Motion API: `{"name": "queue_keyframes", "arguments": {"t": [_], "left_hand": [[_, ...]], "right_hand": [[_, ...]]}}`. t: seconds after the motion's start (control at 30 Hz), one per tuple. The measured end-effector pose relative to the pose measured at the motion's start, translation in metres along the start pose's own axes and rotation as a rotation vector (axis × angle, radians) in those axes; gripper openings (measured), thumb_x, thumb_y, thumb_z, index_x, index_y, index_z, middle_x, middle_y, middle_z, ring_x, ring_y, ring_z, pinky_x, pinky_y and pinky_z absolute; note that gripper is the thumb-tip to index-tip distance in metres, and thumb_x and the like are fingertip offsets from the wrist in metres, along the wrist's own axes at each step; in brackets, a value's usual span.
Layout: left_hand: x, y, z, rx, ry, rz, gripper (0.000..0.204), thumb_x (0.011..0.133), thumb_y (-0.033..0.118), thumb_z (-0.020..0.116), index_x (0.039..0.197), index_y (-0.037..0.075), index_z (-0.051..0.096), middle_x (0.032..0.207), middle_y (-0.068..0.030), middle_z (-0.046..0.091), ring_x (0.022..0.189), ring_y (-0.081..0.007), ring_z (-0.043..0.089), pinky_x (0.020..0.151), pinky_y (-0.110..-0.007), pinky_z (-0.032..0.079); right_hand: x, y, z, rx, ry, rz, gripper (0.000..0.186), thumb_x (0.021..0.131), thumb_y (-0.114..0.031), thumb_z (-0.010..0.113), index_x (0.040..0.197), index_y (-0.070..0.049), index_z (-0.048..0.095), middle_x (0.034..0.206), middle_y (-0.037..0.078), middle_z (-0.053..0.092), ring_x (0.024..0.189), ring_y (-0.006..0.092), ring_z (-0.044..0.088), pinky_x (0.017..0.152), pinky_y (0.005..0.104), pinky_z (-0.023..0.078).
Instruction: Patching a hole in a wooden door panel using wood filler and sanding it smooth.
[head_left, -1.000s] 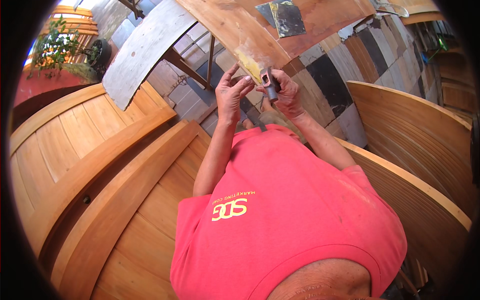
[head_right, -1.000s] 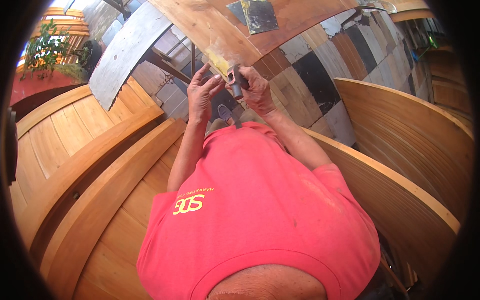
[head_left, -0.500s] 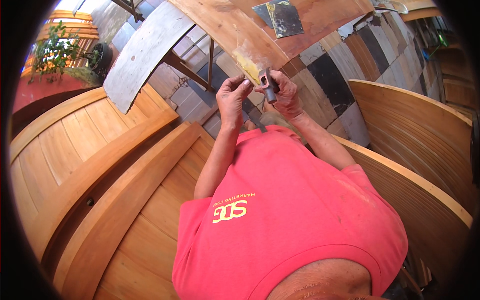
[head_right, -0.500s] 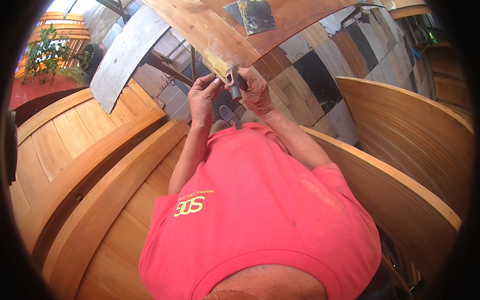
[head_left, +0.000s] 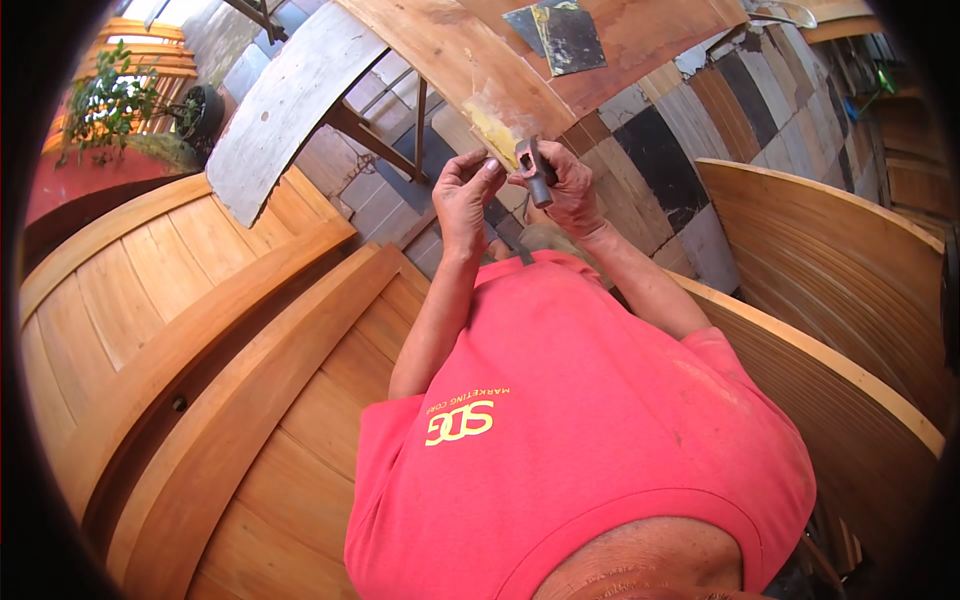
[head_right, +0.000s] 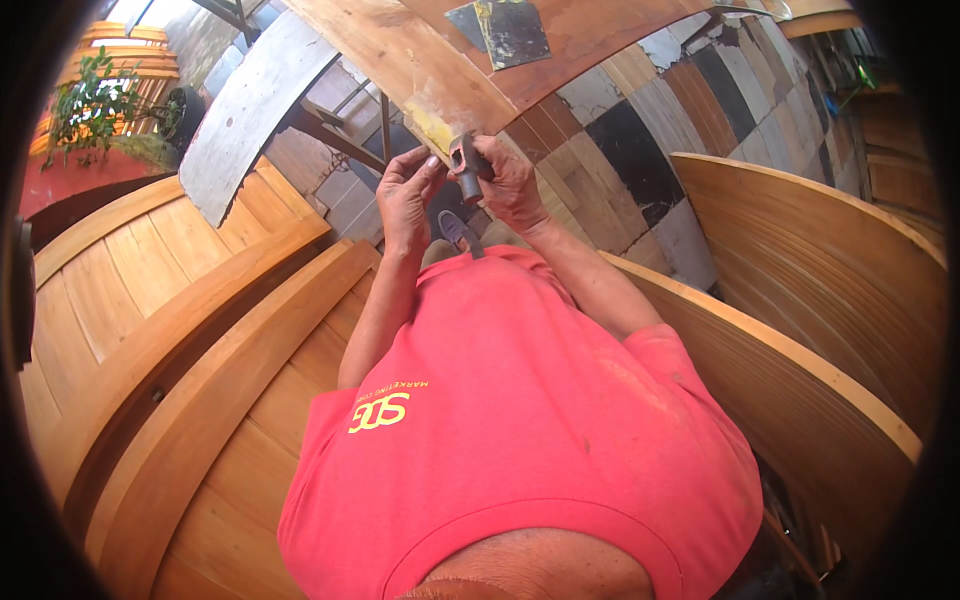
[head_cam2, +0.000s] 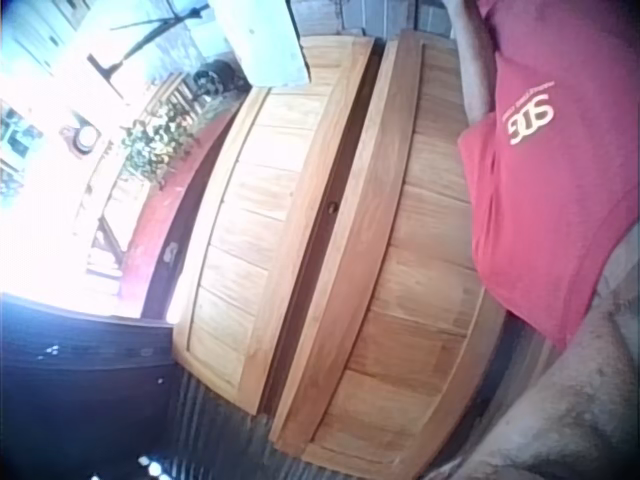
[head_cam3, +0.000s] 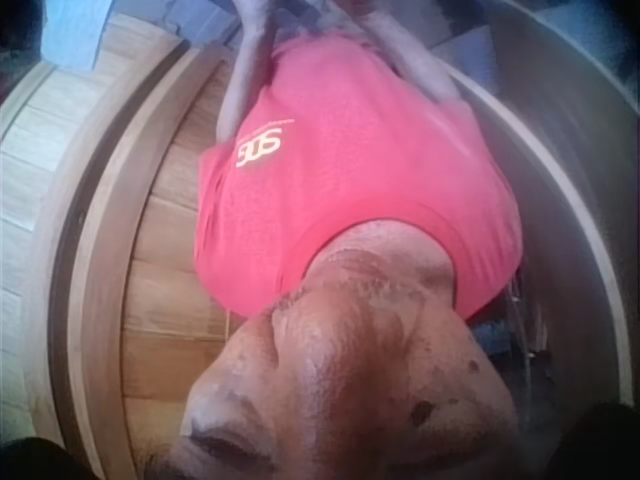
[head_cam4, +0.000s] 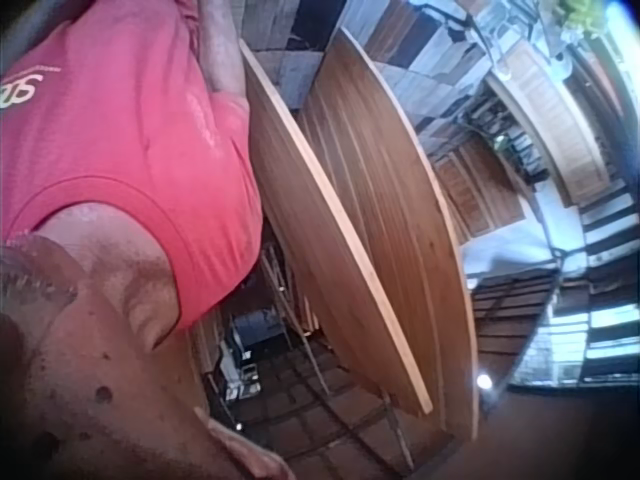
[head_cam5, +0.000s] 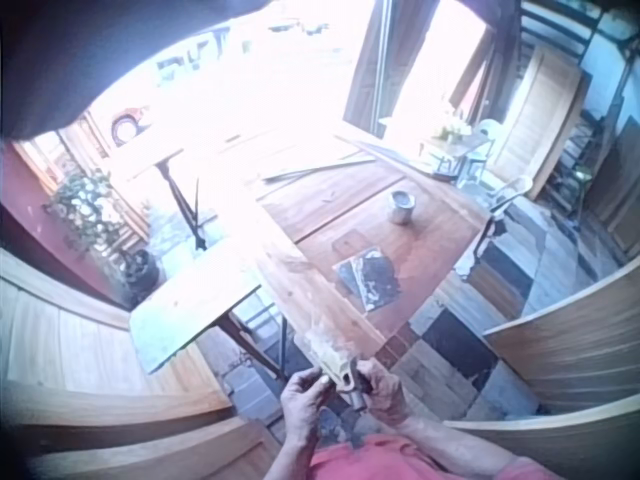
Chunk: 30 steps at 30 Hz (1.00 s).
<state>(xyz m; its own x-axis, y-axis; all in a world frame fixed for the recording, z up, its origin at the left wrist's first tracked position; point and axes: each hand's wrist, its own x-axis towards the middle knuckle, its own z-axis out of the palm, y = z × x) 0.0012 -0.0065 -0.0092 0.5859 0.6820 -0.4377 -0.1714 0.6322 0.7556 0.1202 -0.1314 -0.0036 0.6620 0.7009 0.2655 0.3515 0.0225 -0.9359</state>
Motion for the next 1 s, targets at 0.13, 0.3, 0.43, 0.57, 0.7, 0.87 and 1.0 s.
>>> {"name": "queue_keyframes", "arguments": {"t": [0.13, 0.3, 0.43, 0.57, 0.7, 0.87, 1.0], "left_hand": [[0.001, 0.0, -0.003, 0.006, -0.026, -0.011, 0.027, 0.098, 0.004, 0.075, 0.121, -0.003, 0.063, 0.115, -0.0137, 0.073, 0.102, -0.0194, 0.075, 0.093, -0.034, 0.063], [0.001, 0.001, 0.001, -0.039, 0.012, -0.03, 0.02, 0.099, 0.007, 0.076, 0.115, -0.003, 0.068, 0.105, -0.0108, 0.075, 0.094, -0.0171, 0.075, 0.089, -0.031, 0.063], [0.002, 0.001, 0.003, -0.036, 0.033, -0.05, 0.018, 0.101, 0.01, 0.075, 0.11, -0.003, 0.069, 0.102, -0.01, 0.075, 0.091, -0.016, 0.074, 0.086, -0.029, 0.063], [0.002, 0.004, 0.001, -0.008, 0.037, -0.063, 0.018, 0.101, 0.01, 0.075, 0.112, -0.003, 0.068, 0.106, -0.0117, 0.076, 0.095, -0.017, 0.075, 0.087, -0.03, 0.064], [0.001, 0.002, 0.005, -0.036, 0.048, -0.07, 0.017, 0.1, 0.01, 0.076, 0.11, -0.003, 0.071, 0.104, -0.0105, 0.076, 0.095, -0.0164, 0.074, 0.088, -0.03, 0.064], [0.002, -0.005, 0.003, -0.038, 0.077, -0.064, 0.016, 0.1, 0.012, 0.076, 0.109, -0.002, 0.073, 0.103, -0.0092, 0.076, 0.095, -0.0167, 0.074, 0.089, -0.032, 0.063], [0.002, -0.006, 0.001, -0.004, 0.089, -0.099, 0.018, 0.1, 0.015, 0.077, 0.11, 0.001, 0.074, 0.103, -0.0079, 0.077, 0.095, -0.0173, 0.074, 0.089, -0.035, 0.062]], "right_hand": [[0.001, -0.002, 0.002, 0.063, 0.0, 0.011, 0.046, 0.084, -0.009, 0.091, 0.123, -0.007, 0.068, 0.106, 0.0, 0.07, 0.092, 0.0052, 0.061, 0.074, 0.0223, 0.053], [0.002, -0.005, 0.004, 0.099, 0.013, 0.018, 0.046, 0.084, -0.007, 0.092, 0.123, -0.007, 0.067, 0.107, 0.003, 0.071, 0.095, 0.0095, 0.064, 0.08, 0.026, 0.055], [0.002, 0.002, 0.003, -0.013, 0.006, -0.086, 0.045, 0.084, -0.007, 0.092, 0.122, -0.006, 0.067, 0.108, 0.003, 0.071, 0.095, 0.0099, 0.064, 0.082, 0.0262, 0.055], [0.0, 0.003, 0.002, -0.006, -0.006, -0.029, 0.044, 0.085, -0.006, 0.091, 0.122, -0.006, 0.067, 0.109, 0.003, 0.071, 0.097, 0.01, 0.065, 0.083, 0.0269, 0.055], [0.001, 0.001, 0.0, 0.037, -0.023, 0.009, 0.043, 0.086, -0.005, 0.09, 0.122, -0.006, 0.067, 0.112, 0.003, 0.07, 0.1, 0.0099, 0.065, 0.085, 0.0265, 0.056], [0.0, -0.011, -0.003, 0.117, 0.011, 0.129, 0.039, 0.083, -0.006, 0.091, 0.114, -0.006, 0.067, 0.11, 0.002, 0.073, 0.098, 0.0105, 0.067, 0.083, 0.0276, 0.056], [0.0, -0.02, -0.013, 0.194, 0.025, 0.321, 0.035, 0.088, -0.011, 0.09, 0.115, -0.006, 0.068, 0.097, -0.001, 0.068, 0.086, 0.0072, 0.063, 0.075, 0.0243, 0.053]]}}
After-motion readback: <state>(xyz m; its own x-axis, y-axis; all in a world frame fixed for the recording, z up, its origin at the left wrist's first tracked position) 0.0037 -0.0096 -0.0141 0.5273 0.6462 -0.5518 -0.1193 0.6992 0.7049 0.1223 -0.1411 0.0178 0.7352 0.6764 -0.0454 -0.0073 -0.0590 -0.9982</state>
